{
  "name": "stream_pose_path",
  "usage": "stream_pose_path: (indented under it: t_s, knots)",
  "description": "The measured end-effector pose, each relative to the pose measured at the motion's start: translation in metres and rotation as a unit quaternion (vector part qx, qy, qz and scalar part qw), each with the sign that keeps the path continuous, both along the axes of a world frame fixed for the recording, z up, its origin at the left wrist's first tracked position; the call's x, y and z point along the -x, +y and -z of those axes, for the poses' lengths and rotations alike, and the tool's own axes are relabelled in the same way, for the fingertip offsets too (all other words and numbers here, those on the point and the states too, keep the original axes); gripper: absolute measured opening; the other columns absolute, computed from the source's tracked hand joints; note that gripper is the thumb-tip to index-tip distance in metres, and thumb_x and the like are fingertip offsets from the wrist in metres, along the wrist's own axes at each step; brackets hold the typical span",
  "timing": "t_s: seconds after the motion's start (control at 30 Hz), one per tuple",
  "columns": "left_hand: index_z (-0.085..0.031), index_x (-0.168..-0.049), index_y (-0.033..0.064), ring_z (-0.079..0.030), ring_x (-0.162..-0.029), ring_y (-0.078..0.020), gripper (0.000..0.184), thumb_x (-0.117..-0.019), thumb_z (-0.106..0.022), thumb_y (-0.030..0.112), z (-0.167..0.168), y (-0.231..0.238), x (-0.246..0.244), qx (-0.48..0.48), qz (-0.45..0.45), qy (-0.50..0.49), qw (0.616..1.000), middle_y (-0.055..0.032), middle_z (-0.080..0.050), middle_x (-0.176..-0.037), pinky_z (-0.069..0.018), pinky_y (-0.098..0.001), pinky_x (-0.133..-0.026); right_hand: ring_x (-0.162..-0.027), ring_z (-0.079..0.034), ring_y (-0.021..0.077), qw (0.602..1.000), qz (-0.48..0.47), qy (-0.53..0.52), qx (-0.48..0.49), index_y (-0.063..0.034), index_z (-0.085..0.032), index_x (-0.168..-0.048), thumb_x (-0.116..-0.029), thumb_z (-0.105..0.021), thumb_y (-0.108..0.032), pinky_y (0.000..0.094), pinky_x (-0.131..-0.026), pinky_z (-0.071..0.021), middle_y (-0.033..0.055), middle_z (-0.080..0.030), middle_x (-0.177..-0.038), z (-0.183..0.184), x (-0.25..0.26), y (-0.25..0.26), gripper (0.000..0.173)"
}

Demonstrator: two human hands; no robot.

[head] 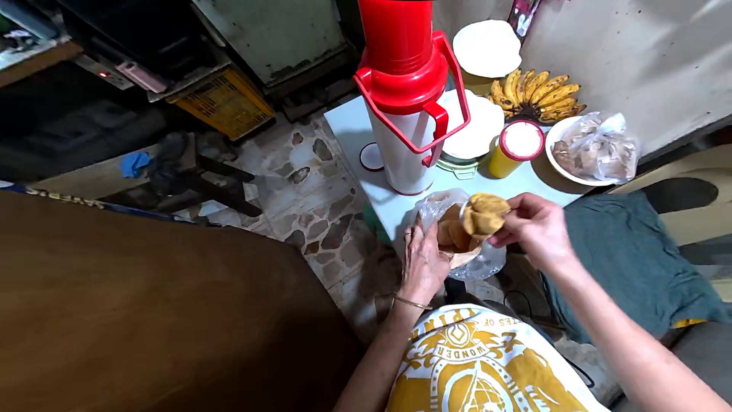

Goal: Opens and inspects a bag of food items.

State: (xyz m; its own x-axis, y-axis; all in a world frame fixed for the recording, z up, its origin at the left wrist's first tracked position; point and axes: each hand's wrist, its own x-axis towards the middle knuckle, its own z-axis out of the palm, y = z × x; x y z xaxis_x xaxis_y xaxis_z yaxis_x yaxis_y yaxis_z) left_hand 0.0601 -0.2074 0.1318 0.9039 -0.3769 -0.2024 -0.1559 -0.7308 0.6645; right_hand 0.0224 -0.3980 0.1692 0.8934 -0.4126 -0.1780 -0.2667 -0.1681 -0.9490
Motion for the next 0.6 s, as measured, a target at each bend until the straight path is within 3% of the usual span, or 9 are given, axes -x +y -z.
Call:
stream_pose_path:
  t_s: [0.03, 0.1, 0.17, 0.27, 0.37, 0.43, 0.5, 0.6]
  knots:
    - [-0.055, -0.145, 0.0035, -0.047, -0.137, -0.0445, 0.063, -0.0853, -0.075, 0.004, 0.002, 0.001, 0.000, 0.009, -0.003, -0.004, 1.000, -0.0262, -0.045, -0.152, -0.0447, -0.0577, -0.108, -0.062, -0.071, 0.0197, 0.993, -0.039, -0.036, 0.105, 0.0050, -0.064, -0.105, -0.0900, -0.059, 0.003, 0.0385, -0.058, -0.0631, 0.0119, -0.070, -0.079, 0.013, 0.002, 0.012, 0.016]
    - [-0.058, -0.141, 0.0032, -0.047, -0.138, -0.0427, 0.057, -0.0862, -0.074, 0.005, 0.005, 0.006, 0.001, 0.029, -0.003, -0.010, 1.000, -0.0240, -0.042, -0.156, -0.0440, -0.0567, -0.109, -0.070, -0.071, 0.0308, 0.935, -0.112, -0.124, 0.314, 0.0081, -0.066, -0.105, -0.0875, -0.065, 0.004, 0.0491, -0.060, -0.0596, 0.0191, -0.070, -0.087, 0.048, 0.006, 0.032, 0.018]
    - [-0.061, -0.133, 0.0005, -0.045, -0.140, -0.0401, 0.047, -0.0866, -0.071, 0.001, 0.006, 0.010, 0.002, 0.049, 0.006, -0.010, 0.999, -0.0209, -0.039, -0.159, -0.0423, -0.0549, -0.111, -0.070, -0.072, 0.0367, 0.879, -0.159, -0.172, 0.416, 0.0058, -0.069, -0.102, -0.0845, -0.070, 0.000, 0.0520, -0.056, -0.0583, 0.0214, -0.070, -0.089, 0.092, 0.012, 0.042, 0.018]
    - [-0.064, -0.123, -0.0036, -0.044, -0.143, -0.0364, 0.034, -0.0892, -0.069, -0.002, 0.012, 0.013, 0.007, 0.062, 0.025, 0.000, 0.998, -0.0200, -0.040, -0.158, -0.0401, -0.0515, -0.114, -0.076, -0.072, 0.0366, 0.862, -0.231, -0.159, 0.423, 0.0038, -0.070, -0.099, -0.0841, -0.071, 0.003, 0.0497, -0.060, -0.0602, 0.0210, -0.069, -0.092, 0.126, 0.027, 0.048, 0.015]
    - [-0.064, -0.121, -0.0049, -0.046, -0.141, -0.0367, 0.034, -0.0872, -0.068, -0.006, 0.015, 0.019, 0.013, 0.067, 0.023, -0.008, 0.997, -0.0199, -0.042, -0.157, -0.0413, -0.0510, -0.113, -0.083, -0.073, 0.0371, 0.883, -0.265, -0.080, 0.380, 0.0048, -0.068, -0.100, -0.0833, -0.072, 0.005, 0.0513, -0.069, -0.0610, 0.0221, -0.069, -0.098, 0.116, 0.033, 0.049, 0.018]
    - [-0.062, -0.128, -0.0025, -0.044, -0.143, -0.0358, 0.042, -0.0866, -0.067, -0.007, 0.014, 0.022, 0.015, 0.066, 0.032, -0.022, 0.997, -0.0151, -0.037, -0.162, -0.0396, -0.0518, -0.115, -0.095, -0.072, 0.0390, 0.901, -0.281, 0.009, 0.329, 0.0058, -0.065, -0.116, -0.0885, -0.069, 0.001, 0.0555, -0.080, -0.0587, 0.0237, -0.069, -0.107, 0.100, 0.030, 0.047, 0.028]
    - [-0.061, -0.130, -0.0032, -0.043, -0.143, -0.0377, 0.042, -0.0878, -0.067, -0.006, 0.011, 0.022, 0.016, 0.062, 0.042, -0.019, 0.997, -0.0160, -0.036, -0.162, -0.0391, -0.0533, -0.114, -0.105, -0.069, 0.0414, 0.907, -0.312, 0.049, 0.277, 0.0043, -0.061, -0.130, -0.0918, -0.067, -0.004, 0.0587, -0.091, -0.0542, 0.0262, -0.068, -0.114, 0.089, 0.019, 0.041, 0.040]
    - [-0.061, -0.130, -0.0011, -0.044, -0.143, -0.0382, 0.042, -0.0888, -0.069, -0.003, 0.008, 0.022, 0.015, 0.072, 0.051, -0.004, 0.996, -0.0176, -0.040, -0.159, -0.0390, -0.0535, -0.115, -0.108, -0.068, 0.0431, 0.880, -0.368, 0.071, 0.291, -0.0014, -0.064, -0.134, -0.0973, -0.068, -0.014, 0.0606, -0.093, -0.0531, 0.0264, -0.068, -0.118, 0.097, 0.004, 0.037, 0.039]
